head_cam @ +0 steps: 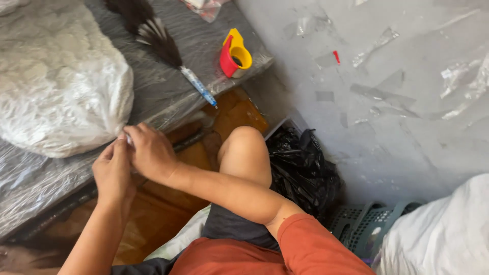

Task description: The person puts a pillow into a plastic bag, uses a vacuum cleaner to remove the air for compression, and then seals the bag.

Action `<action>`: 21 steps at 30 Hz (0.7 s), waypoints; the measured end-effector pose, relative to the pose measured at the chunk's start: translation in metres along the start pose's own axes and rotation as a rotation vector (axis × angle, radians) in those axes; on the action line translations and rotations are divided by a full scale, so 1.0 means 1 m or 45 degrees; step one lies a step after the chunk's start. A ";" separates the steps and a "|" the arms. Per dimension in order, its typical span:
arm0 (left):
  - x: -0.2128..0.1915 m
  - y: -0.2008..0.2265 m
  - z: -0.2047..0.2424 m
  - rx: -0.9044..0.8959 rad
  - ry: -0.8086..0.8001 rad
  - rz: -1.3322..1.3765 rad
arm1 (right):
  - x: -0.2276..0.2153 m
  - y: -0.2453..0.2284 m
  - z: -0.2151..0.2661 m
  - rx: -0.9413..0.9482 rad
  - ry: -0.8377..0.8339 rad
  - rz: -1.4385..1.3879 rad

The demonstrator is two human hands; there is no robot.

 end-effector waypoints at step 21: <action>0.005 -0.006 -0.004 -0.175 -0.149 0.313 | -0.330 0.230 0.131 0.700 1.014 -0.698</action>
Point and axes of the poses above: each hand's wrist, its own z-axis away from the middle knuckle, its own x-axis out of the palm, y = z × x, the point moved 9 cm from there along -z, towards the middle knuckle, and after that the axes turned 6 degrees about -z, right-handed, at the moved point
